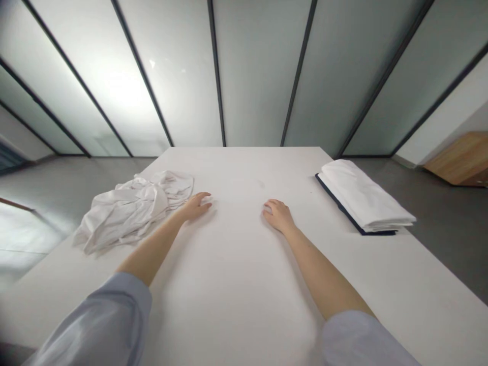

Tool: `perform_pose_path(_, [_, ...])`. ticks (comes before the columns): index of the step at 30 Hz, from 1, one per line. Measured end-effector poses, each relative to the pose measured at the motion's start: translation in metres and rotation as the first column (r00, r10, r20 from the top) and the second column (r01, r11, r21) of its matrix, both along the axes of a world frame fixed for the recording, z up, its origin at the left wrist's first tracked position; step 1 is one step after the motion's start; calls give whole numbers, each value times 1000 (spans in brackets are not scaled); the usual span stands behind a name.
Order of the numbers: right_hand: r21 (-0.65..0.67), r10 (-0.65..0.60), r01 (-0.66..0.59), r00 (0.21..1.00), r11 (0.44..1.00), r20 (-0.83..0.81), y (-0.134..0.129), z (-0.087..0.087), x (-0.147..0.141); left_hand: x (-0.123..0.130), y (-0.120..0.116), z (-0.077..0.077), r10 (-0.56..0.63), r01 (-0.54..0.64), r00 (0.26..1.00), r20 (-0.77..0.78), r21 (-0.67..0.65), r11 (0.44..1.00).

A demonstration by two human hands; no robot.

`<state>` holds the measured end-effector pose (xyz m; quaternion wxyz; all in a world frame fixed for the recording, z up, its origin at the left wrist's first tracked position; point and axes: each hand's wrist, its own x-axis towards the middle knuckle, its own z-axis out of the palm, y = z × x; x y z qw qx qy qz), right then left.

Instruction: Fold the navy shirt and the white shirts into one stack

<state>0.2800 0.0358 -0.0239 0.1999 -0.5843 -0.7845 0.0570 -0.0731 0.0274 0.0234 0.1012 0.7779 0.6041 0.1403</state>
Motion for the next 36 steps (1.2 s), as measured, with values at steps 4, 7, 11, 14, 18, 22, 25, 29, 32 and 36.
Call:
perform_pose_path(4, [24,1,-1,1000,1000,-1,2,-4,1,-57,-24,20,392,-344,915,-101,317,884])
perform_pose_path(7, [38,5,-5,1000,999,-7,4,-7,2,-101,-38,25,617,-588,777,-127,206,782])
perform_pose_path(11, [42,2,-2,1000,999,-6,5,-10,4,-148,-49,24,554,-555,832,40,31,831])
perform_pose_path(14, [37,11,-10,1000,999,-3,6,-11,5,-166,-56,26,518,-548,768,377,-33,836])
perform_pose_path(18, [23,5,-5,1000,1000,2,6,-9,3,-167,-61,40,552,-755,410,726,-68,652])
perform_pose_path(22, [12,-6,6,1000,1000,12,5,-5,1,-158,-51,85,414,-896,367,833,197,398])
perform_pose_path(25, [13,-9,9,1000,1000,6,5,-5,0,-142,-32,140,266,-839,535,802,466,282])
perform_pose_path(29, [33,1,2,997,999,-72,6,-10,-1,-84,1,197,-86,-723,631,771,625,295])
perform_pose_path(32, [65,-7,26,963,998,-270,8,-11,1,-16,17,195,-308,-562,541,783,608,560])
perform_pose_path(36, [115,-144,259,795,959,-590,9,-8,10,57,18,137,-402,111,524,751,408,906])
